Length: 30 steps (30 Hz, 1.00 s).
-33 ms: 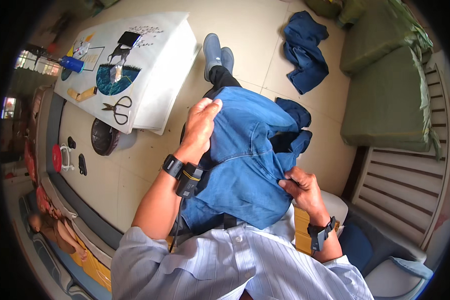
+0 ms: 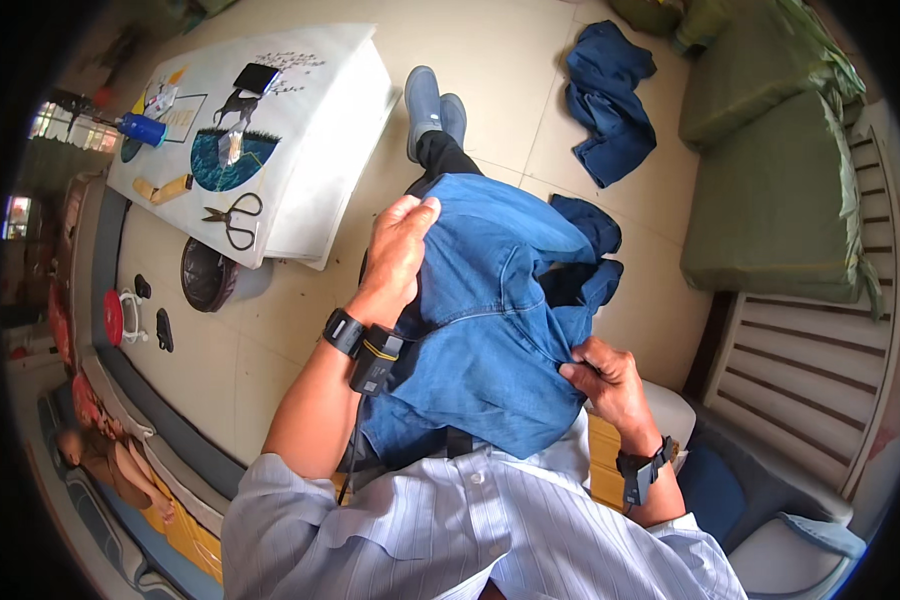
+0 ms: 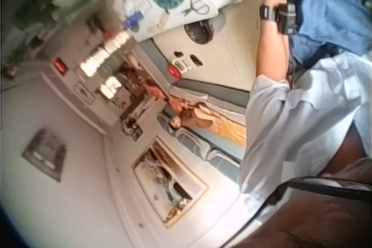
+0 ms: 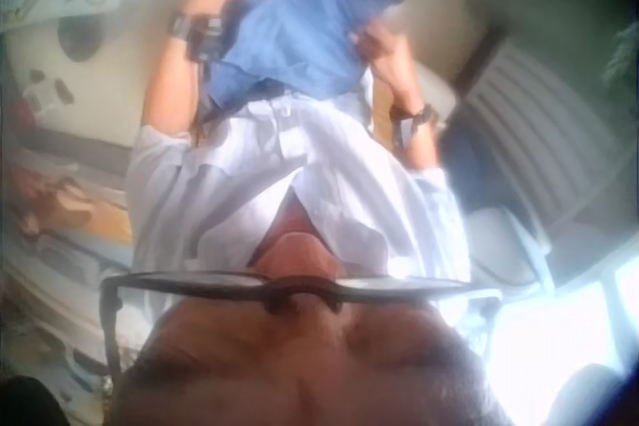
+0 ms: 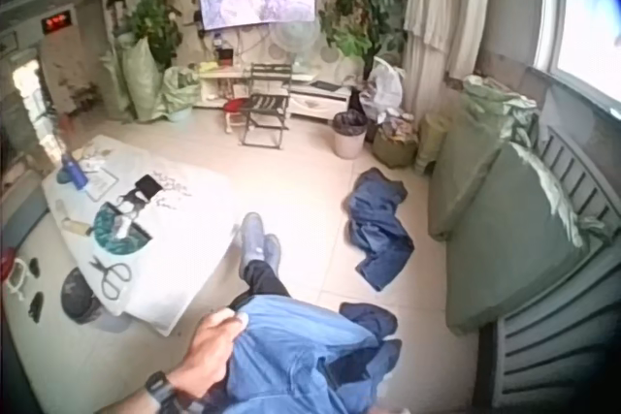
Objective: The person sits on the floor and uses small scissors to trim loose threads and seams on a pair of blue denim shorts. They repeatedly reposition the fabric, pull at threads, and snip small sections along the waistband and leg edges.
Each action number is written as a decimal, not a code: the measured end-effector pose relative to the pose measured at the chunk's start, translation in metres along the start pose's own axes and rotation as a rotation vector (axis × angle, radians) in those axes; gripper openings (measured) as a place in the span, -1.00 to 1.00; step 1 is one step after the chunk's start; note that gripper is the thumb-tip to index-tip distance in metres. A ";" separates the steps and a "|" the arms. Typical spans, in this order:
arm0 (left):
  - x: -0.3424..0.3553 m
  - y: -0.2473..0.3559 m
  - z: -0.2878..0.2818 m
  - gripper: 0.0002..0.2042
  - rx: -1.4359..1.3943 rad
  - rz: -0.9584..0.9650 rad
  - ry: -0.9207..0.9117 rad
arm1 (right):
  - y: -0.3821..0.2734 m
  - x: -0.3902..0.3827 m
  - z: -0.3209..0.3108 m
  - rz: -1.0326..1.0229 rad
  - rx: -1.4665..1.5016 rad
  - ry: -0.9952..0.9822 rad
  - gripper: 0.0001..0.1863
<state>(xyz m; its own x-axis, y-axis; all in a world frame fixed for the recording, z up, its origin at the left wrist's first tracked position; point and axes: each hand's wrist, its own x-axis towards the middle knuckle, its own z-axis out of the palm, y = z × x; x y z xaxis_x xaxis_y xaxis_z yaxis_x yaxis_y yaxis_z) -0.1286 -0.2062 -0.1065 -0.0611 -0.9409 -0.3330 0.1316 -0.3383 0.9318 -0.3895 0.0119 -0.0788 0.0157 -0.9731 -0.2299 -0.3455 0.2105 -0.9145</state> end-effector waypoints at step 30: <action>-0.162 0.036 -0.075 -0.71 1.036 0.564 -0.429 | -0.057 0.012 -0.001 -0.427 -0.318 0.266 -0.64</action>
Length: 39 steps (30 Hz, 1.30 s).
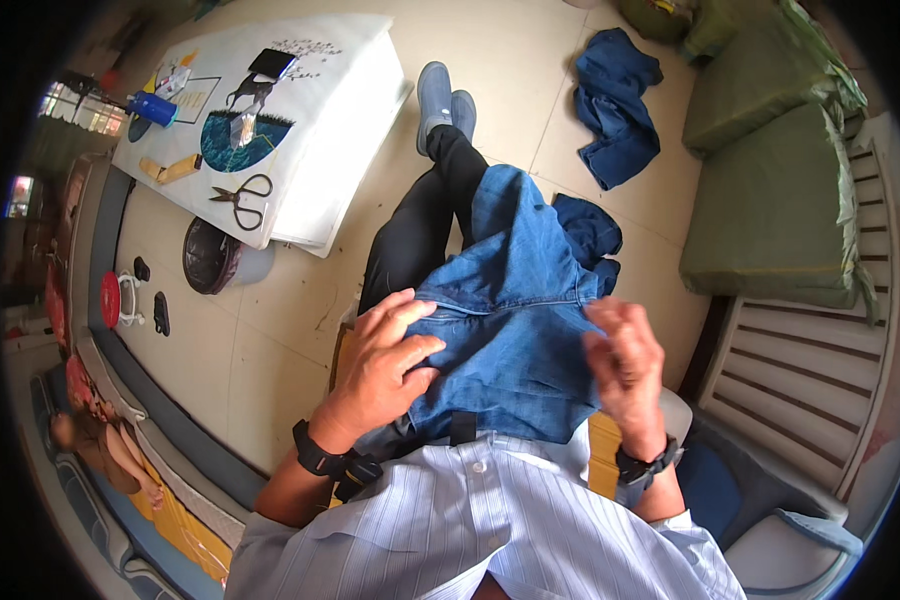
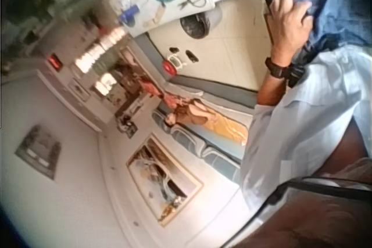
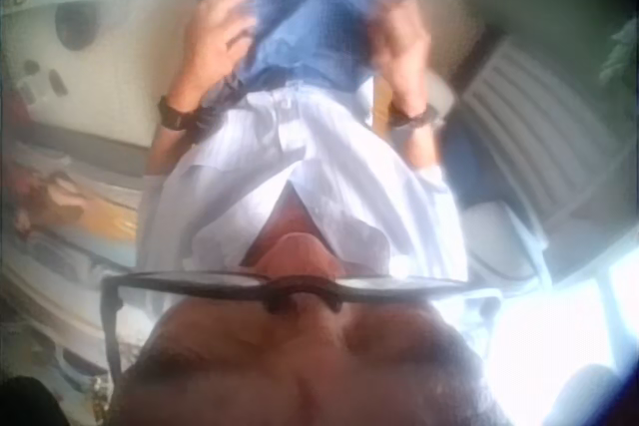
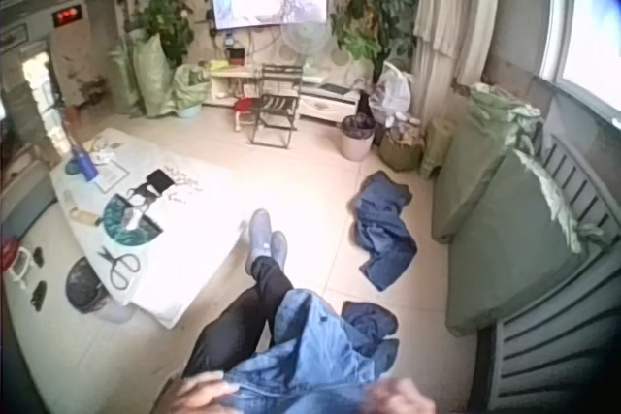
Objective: The person sits on the floor and uses small scissors to trim loose threads and seams on a pair of blue denim shorts. They repeatedly reposition the fabric, pull at threads, and snip small sections along the waistband and leg edges.
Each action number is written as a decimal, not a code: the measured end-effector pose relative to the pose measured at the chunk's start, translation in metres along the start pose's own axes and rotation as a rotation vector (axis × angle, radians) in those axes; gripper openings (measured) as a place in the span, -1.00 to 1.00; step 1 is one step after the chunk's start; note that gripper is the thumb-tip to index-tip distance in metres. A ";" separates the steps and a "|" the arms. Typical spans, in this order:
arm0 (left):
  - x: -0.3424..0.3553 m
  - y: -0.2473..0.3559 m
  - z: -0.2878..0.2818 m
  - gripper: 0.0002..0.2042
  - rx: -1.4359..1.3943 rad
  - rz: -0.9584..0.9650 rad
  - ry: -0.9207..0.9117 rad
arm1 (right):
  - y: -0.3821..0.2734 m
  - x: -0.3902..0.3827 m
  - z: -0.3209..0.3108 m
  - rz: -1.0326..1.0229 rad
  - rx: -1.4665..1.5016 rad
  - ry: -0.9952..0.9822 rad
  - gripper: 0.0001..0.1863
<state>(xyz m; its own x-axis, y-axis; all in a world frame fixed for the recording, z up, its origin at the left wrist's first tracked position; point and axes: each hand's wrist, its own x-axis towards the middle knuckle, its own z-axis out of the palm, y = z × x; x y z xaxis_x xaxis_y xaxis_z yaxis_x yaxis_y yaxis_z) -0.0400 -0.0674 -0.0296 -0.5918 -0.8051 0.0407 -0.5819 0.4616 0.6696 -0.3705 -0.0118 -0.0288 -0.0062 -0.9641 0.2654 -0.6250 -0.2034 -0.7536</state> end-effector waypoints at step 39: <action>0.053 -0.064 0.031 -0.77 -0.607 -0.395 -0.079 | 0.016 -0.028 0.069 0.117 0.137 -0.371 -0.68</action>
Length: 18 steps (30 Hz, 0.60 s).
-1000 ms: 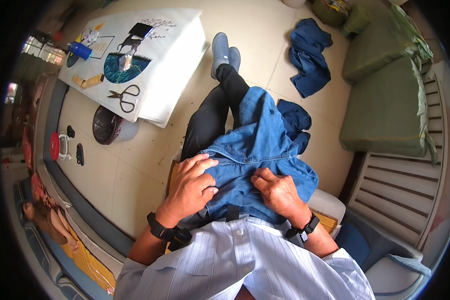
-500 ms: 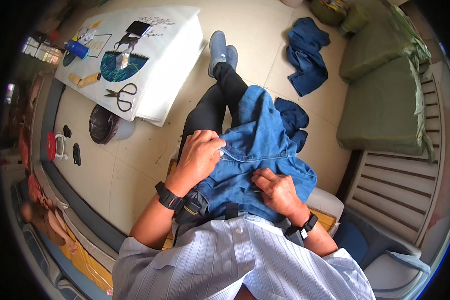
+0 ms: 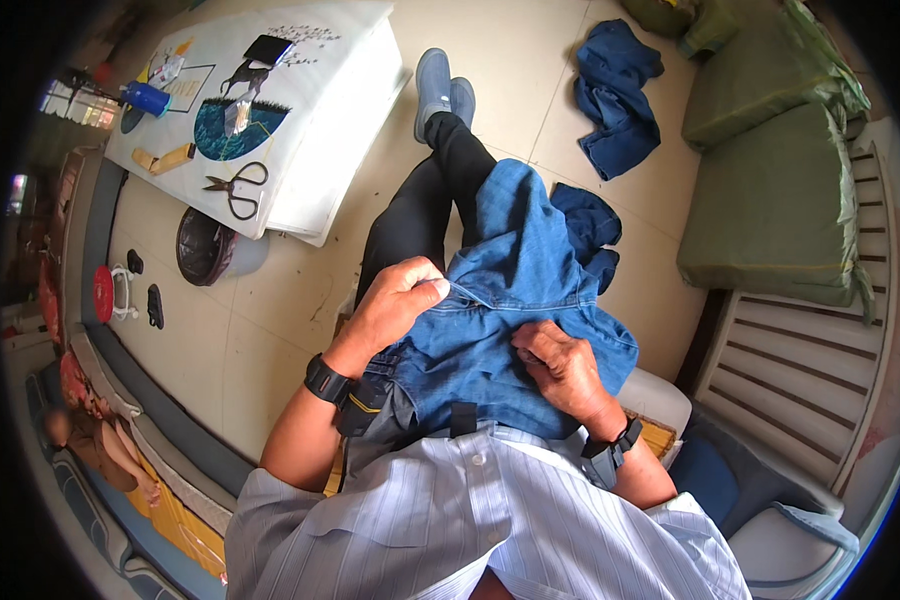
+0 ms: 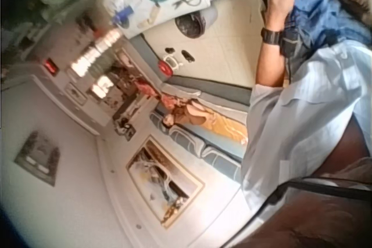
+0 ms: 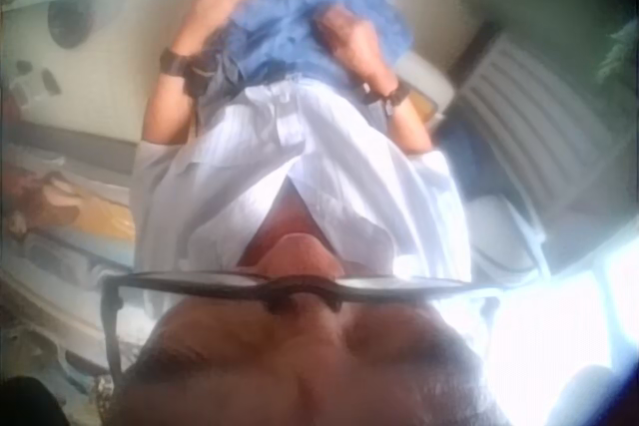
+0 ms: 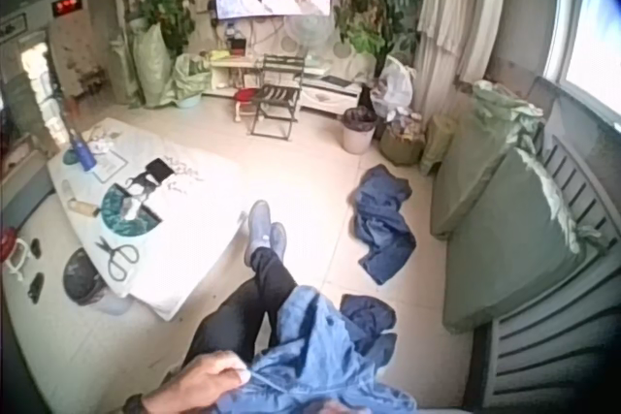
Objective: The person sits on the floor and uses small scissors to trim loose threads and seams on a pair of blue denim shorts. They repeatedly reposition the fabric, pull at threads, and snip small sections along the waistband and leg edges.
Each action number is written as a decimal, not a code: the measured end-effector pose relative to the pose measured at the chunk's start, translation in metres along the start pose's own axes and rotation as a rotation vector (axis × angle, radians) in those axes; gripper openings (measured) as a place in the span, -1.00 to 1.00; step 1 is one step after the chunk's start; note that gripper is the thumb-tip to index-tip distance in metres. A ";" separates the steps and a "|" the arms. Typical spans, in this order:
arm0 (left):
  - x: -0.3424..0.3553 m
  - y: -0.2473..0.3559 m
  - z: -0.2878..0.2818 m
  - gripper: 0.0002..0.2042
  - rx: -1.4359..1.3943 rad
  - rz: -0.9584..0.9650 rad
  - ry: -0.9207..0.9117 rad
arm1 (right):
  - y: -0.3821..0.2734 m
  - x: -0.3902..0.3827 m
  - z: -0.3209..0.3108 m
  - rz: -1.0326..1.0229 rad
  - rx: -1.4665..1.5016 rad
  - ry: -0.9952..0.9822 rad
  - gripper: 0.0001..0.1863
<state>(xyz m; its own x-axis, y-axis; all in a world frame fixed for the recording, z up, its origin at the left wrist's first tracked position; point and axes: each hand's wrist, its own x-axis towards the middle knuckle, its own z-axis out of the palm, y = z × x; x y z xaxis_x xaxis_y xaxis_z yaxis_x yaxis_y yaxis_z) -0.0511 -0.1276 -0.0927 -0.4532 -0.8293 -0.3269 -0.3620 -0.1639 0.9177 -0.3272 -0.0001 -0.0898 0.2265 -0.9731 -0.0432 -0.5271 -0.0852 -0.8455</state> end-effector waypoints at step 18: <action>-0.001 0.001 -0.012 -0.76 -0.306 -0.062 -0.077 | 0.014 0.008 0.000 0.073 0.200 0.012 -0.89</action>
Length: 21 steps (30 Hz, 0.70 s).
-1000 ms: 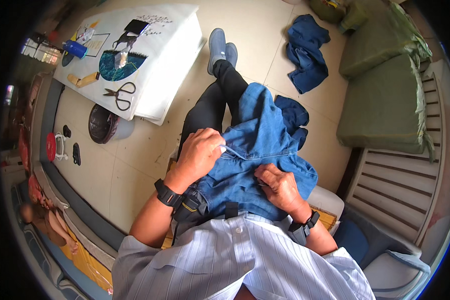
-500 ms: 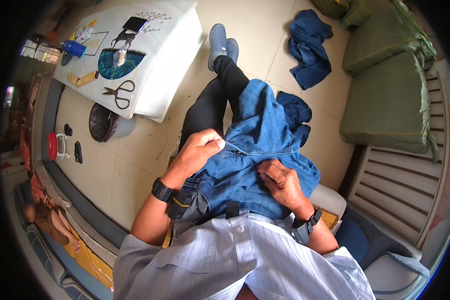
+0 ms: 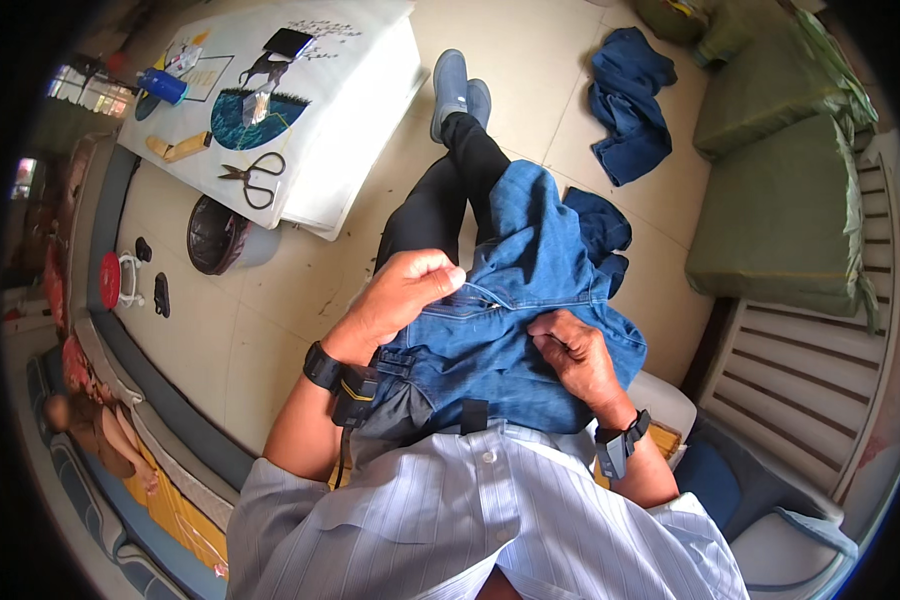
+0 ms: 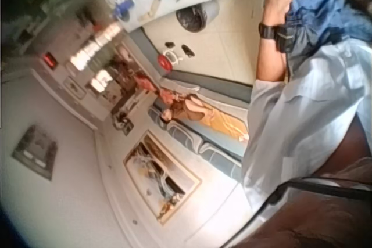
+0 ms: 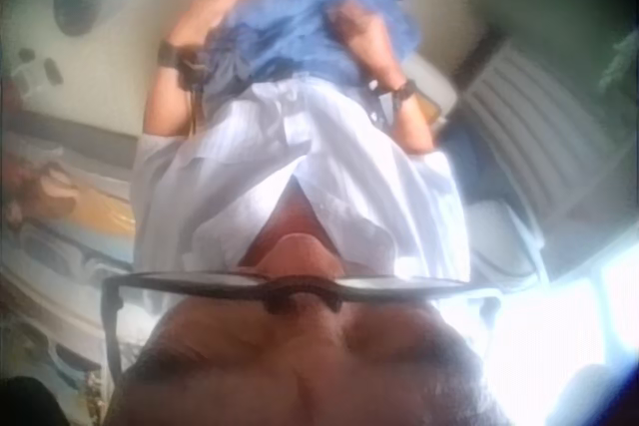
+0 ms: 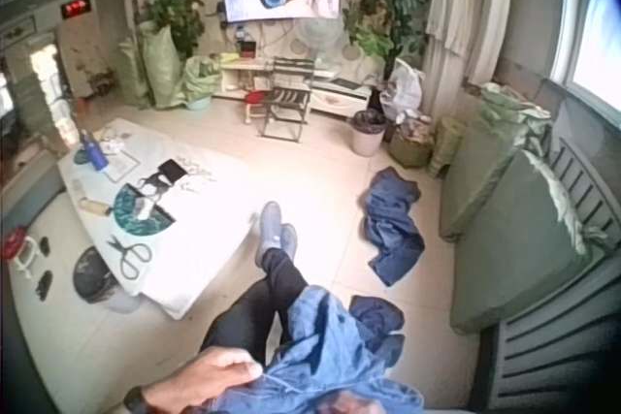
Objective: The person sits on the floor and uses small scissors to trim loose threads and seams on a pair of blue denim shorts. They repeatedly reposition the fabric, pull at threads, and snip small sections along the waistband and leg edges.
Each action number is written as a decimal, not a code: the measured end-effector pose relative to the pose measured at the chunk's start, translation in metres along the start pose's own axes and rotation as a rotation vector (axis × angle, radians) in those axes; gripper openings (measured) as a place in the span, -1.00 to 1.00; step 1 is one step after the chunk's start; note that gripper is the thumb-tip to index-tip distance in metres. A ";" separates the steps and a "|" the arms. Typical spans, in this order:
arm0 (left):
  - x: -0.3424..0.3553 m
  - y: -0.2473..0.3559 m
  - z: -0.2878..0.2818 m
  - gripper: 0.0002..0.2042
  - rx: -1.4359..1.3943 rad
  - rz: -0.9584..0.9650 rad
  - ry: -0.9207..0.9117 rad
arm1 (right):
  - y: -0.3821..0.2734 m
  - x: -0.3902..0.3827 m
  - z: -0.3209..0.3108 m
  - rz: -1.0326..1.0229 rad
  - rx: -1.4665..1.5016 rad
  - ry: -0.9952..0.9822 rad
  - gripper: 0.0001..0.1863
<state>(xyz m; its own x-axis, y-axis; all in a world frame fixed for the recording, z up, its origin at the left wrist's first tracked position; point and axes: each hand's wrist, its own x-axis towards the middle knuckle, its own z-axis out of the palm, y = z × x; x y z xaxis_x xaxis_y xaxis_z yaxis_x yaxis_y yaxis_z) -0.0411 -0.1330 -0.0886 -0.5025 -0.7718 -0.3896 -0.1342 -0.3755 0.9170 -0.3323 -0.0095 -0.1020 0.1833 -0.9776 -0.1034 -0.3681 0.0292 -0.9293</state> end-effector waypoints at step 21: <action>-0.110 -0.013 0.000 -0.87 -0.436 0.040 0.358 | -0.018 0.009 -0.007 0.164 0.088 0.022 -0.89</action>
<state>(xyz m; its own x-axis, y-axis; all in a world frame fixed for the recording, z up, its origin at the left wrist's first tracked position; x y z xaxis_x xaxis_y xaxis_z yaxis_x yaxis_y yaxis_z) 0.0161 -0.0433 -0.0572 -0.1683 -0.8874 -0.4292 0.2826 -0.4605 0.8415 -0.3300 -0.0201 -0.0835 0.1071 -0.9626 -0.2490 -0.3097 0.2057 -0.9283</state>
